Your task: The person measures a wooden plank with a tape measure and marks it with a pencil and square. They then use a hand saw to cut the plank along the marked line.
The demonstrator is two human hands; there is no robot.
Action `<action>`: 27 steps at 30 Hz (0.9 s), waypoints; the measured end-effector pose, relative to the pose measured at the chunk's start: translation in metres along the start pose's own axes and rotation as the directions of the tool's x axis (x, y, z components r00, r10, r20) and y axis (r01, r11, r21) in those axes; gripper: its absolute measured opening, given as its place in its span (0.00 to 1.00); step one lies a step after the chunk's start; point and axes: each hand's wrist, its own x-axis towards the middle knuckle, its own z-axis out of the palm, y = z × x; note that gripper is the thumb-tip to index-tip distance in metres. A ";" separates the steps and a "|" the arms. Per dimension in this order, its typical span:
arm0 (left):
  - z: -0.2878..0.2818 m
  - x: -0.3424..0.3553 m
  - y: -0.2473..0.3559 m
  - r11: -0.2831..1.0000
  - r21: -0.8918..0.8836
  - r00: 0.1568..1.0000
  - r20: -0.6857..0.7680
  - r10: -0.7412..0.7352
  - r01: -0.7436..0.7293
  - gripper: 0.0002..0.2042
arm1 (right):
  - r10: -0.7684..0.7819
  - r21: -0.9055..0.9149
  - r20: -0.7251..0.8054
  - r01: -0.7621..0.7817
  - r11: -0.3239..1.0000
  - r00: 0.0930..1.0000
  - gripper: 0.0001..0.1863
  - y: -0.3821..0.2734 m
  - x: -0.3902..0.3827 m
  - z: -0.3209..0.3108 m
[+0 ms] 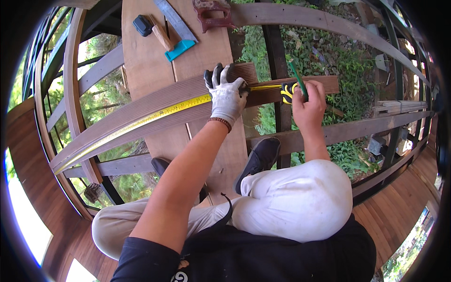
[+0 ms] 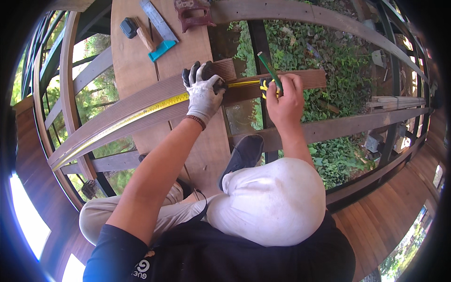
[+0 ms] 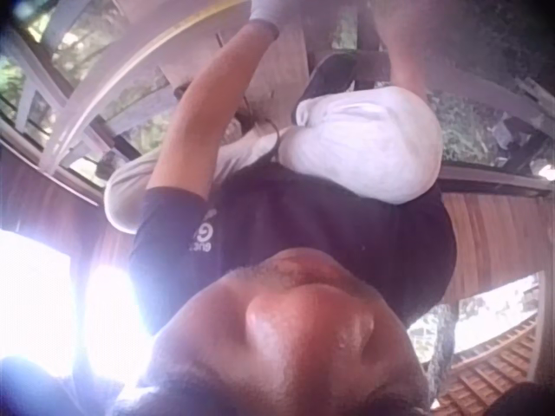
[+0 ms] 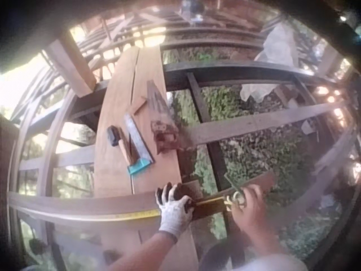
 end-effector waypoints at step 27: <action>-0.002 0.006 0.000 0.997 0.057 0.994 0.087 -0.066 0.061 0.12 | 0.035 0.327 0.145 -0.081 0.941 0.989 0.09 -0.017 -0.042 0.059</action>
